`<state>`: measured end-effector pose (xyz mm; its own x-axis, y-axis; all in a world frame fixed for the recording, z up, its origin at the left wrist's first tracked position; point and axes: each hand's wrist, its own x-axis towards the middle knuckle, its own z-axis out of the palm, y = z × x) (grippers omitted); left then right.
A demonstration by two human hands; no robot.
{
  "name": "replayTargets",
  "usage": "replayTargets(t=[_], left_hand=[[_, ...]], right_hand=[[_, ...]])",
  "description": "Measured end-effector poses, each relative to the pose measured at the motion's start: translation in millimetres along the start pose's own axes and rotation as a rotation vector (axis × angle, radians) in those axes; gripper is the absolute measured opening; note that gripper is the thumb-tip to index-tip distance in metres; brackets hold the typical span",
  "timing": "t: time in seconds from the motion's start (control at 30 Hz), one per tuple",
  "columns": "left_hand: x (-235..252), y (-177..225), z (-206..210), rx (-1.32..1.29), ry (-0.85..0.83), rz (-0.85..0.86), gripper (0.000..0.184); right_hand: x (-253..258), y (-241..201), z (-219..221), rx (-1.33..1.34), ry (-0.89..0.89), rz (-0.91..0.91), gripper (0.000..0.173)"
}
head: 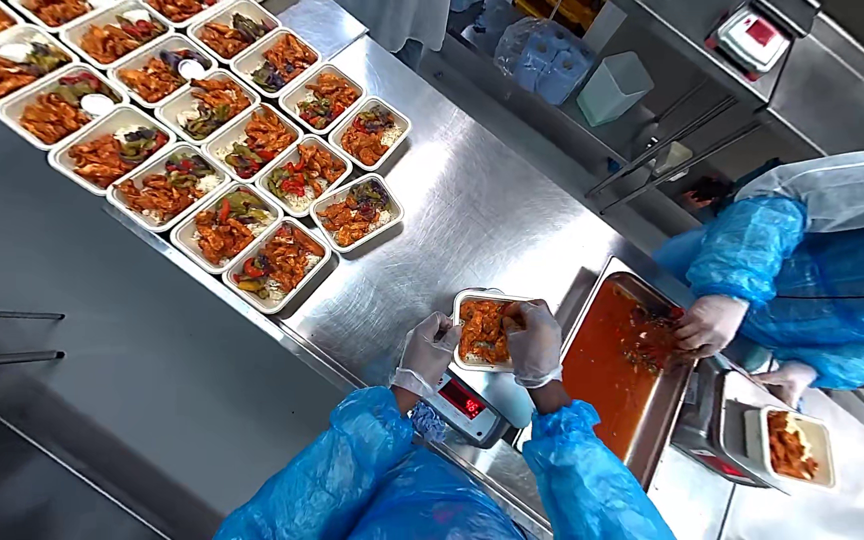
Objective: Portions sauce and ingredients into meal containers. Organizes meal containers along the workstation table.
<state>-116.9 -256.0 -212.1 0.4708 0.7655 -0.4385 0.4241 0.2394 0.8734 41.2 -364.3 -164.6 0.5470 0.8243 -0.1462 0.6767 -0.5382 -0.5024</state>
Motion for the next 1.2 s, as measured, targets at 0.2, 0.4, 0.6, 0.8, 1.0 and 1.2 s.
replayTargets(t=[0.2,0.4,0.6,0.8,1.0,1.2], left_hand=[[1,-1,-8,0.029,-0.02,-0.016,0.019],[-2,6,-33,0.003,-0.065,-0.001,0.024],[26,11,-82,-0.037,0.201,0.119,0.03],[40,2,-108,-0.095,0.293,0.2,0.043],[-10,17,-79,0.073,-0.254,0.118,0.033],[-5,1,-24,0.115,-0.288,-0.001,0.024]], right_hand=[[12,8,-27,0.182,0.117,-0.051,0.021],[0,17,-56,0.405,0.193,0.209,0.022],[-15,13,-72,1.038,0.053,0.145,0.027],[-5,1,-67,1.347,0.009,0.087,0.026],[-7,15,-84,1.367,0.066,0.041,0.023],[-12,100,-132,1.231,0.465,0.133,0.025]])
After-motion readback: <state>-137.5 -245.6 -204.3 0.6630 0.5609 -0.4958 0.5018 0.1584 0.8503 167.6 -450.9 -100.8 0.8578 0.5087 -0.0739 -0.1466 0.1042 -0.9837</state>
